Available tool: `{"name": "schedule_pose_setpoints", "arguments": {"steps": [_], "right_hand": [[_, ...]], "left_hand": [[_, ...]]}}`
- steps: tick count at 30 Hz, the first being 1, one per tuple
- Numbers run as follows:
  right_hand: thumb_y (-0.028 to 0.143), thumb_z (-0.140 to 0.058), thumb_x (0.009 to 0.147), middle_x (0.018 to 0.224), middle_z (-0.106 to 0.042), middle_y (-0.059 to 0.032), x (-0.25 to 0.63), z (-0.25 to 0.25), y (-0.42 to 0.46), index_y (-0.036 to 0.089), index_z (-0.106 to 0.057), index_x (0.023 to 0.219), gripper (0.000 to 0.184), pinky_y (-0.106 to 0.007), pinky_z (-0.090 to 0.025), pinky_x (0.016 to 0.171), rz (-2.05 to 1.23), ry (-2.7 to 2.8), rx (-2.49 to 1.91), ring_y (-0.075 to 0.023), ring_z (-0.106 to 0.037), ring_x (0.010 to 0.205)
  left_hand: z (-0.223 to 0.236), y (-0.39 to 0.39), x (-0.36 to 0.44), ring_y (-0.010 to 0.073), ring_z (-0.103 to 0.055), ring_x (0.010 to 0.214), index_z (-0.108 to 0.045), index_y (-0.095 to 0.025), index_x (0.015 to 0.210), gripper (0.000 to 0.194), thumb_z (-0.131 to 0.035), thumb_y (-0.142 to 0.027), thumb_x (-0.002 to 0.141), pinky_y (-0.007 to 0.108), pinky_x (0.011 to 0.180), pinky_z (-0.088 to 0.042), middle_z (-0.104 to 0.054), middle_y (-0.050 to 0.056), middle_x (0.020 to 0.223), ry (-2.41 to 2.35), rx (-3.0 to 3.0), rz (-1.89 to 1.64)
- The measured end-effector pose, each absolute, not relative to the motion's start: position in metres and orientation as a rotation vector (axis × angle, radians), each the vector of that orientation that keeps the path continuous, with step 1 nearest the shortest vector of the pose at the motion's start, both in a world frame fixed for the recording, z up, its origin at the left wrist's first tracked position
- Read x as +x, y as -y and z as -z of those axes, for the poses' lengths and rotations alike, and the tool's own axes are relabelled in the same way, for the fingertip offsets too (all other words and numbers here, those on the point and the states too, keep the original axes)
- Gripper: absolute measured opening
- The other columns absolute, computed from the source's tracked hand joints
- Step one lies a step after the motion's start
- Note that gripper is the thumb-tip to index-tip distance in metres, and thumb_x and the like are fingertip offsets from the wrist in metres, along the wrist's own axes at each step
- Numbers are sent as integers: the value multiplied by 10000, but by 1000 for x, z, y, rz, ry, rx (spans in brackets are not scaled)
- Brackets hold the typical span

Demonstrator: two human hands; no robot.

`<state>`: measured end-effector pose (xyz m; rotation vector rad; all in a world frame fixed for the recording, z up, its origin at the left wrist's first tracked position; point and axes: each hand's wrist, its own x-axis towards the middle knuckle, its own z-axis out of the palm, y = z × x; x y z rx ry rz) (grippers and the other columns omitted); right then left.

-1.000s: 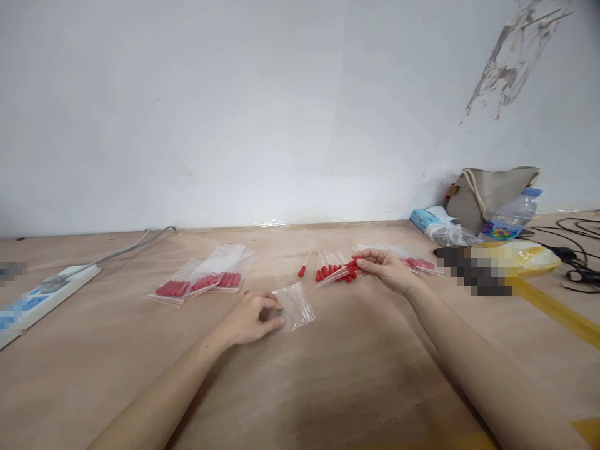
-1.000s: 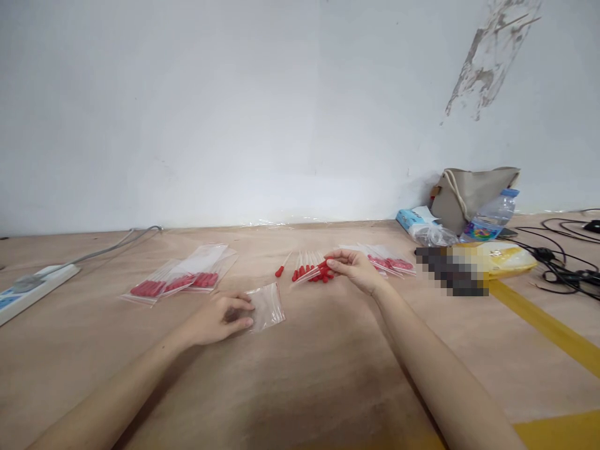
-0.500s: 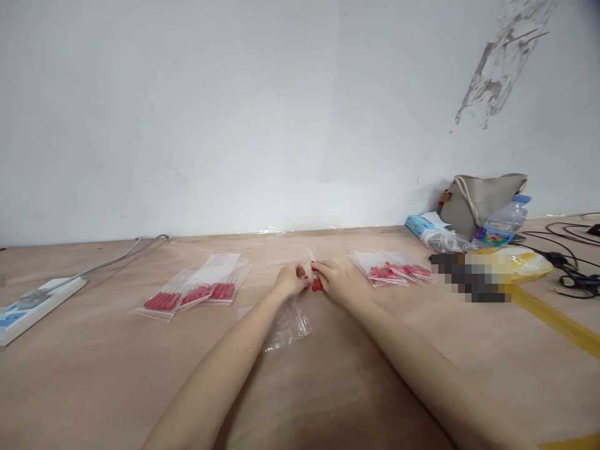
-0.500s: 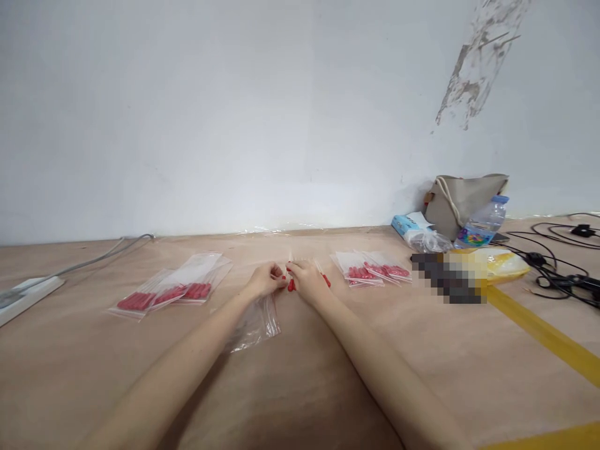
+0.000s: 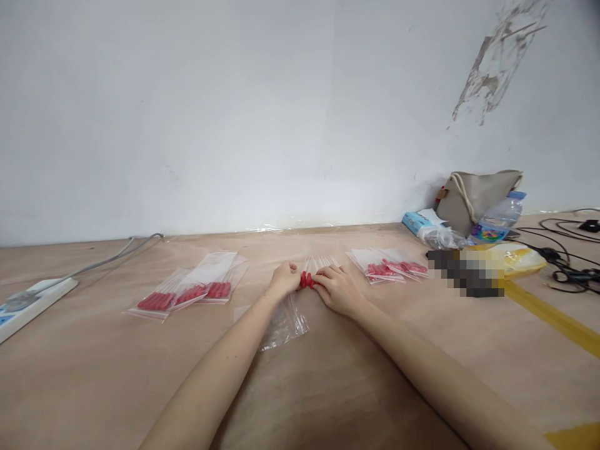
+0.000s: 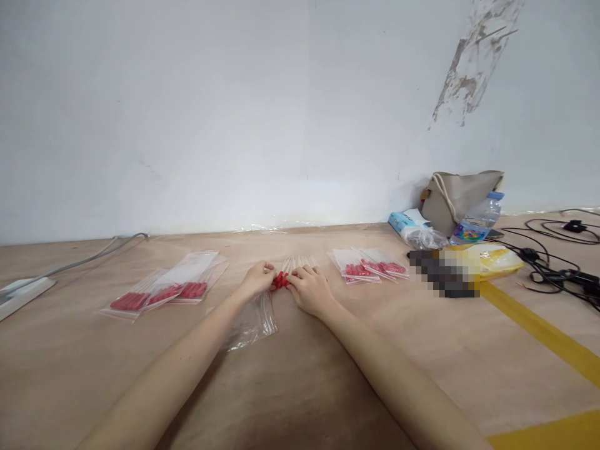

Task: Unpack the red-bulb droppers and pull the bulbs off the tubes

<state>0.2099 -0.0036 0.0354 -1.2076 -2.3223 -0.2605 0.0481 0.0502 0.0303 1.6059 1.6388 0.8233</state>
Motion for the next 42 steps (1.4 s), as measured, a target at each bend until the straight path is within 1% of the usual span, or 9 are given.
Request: {"name": "schedule_pose_setpoints", "arguments": {"steps": [9, 17, 25, 27, 31, 34, 37, 39, 42], "right_hand": [[194, -426, 842, 890, -587, -60, 246, -22, 34, 204, -629, 859, 204, -312, -368, 756, 200, 2255, -1051, -167, -502, 837], [205, -461, 810, 924, -556, -65, 258, -4, 37, 209, -613, 858, 159, -307, -410, 722, 88, 2086, -1079, -159, -510, 793], [202, -458, 810, 927, -545, -66, 259, -4, 37, 204, -617, 864, 169, -304, -418, 729, 80, 2099, -1107, -157, -507, 797], [199, -459, 809, 929, -543, -65, 259, -4, 37, 201, -617, 866, 168, -300, -418, 729, 78, 2098, -1110, -154, -506, 795], [189, -474, 796, 917, -546, -61, 259, -3, 36, 200, -617, 841, 150, -295, -422, 714, 105, 2097, -1070, -153, -507, 784], [187, -482, 792, 908, -547, -62, 259, -3, 35, 199, -619, 828, 142, -292, -428, 696, 121, 2086, -1046, -150, -509, 766], [190, -477, 799, 903, -548, -63, 258, -3, 36, 202, -618, 828, 145, -292, -432, 693, 119, 2087, -1048, -149, -512, 762], [196, -474, 803, 899, -548, -63, 258, -3, 36, 204, -616, 829, 145, -290, -432, 690, 115, 2092, -1048, -148, -515, 759], [200, -476, 803, 896, -547, -61, 258, -3, 36, 206, -615, 827, 142, -282, -431, 683, 111, 2096, -1049, -143, -518, 750]], "left_hand": [[-25, -50, 46, 112, -606, 502, -553, -157, 745, 116, -626, -227, 687, 190, 498, -449, -643, 2, 602, -1616, 1565, -833], [-23, -53, 39, 107, -627, 559, -495, -165, 832, 131, -571, -213, 736, 184, 507, -466, -652, 25, 730, -1641, 1469, -949], [-24, -47, 34, 89, -636, 587, -469, -167, 869, 110, -494, -231, 783, 172, 527, -481, -637, 36, 804, -1673, 1455, -998], [-22, -49, 32, 88, -632, 584, -474, -167, 863, 130, -513, -244, 766, 163, 519, -469, -641, 32, 784, -1692, 1486, -978], [-23, -56, 32, 130, -621, 537, -511, -163, 779, 209, -619, -294, 657, 193, 484, -447, -649, 23, 659, -1756, 1553, -845], [-30, -62, 37, 177, -628, 564, -545, -166, 711, 219, -605, -368, 650, 235, 506, -440, -646, 36, 601, -1832, 1615, -763], [-40, -67, 43, 225, -637, 737, -561, -166, 689, 227, -616, -379, 634, 260, 605, -438, -666, 69, 699, -1922, 1699, -742], [-45, -70, 48, 253, -616, 849, -569, -158, 738, 267, -670, -351, 584, 271, 664, -430, -670, 92, 805, -1957, 1754, -733], [-46, -77, 54, 240, -610, 865, -563, -146, 861, 361, -710, -256, 550, 263, 689, -426, -667, 92, 861, -1941, 1814, -705]]}}
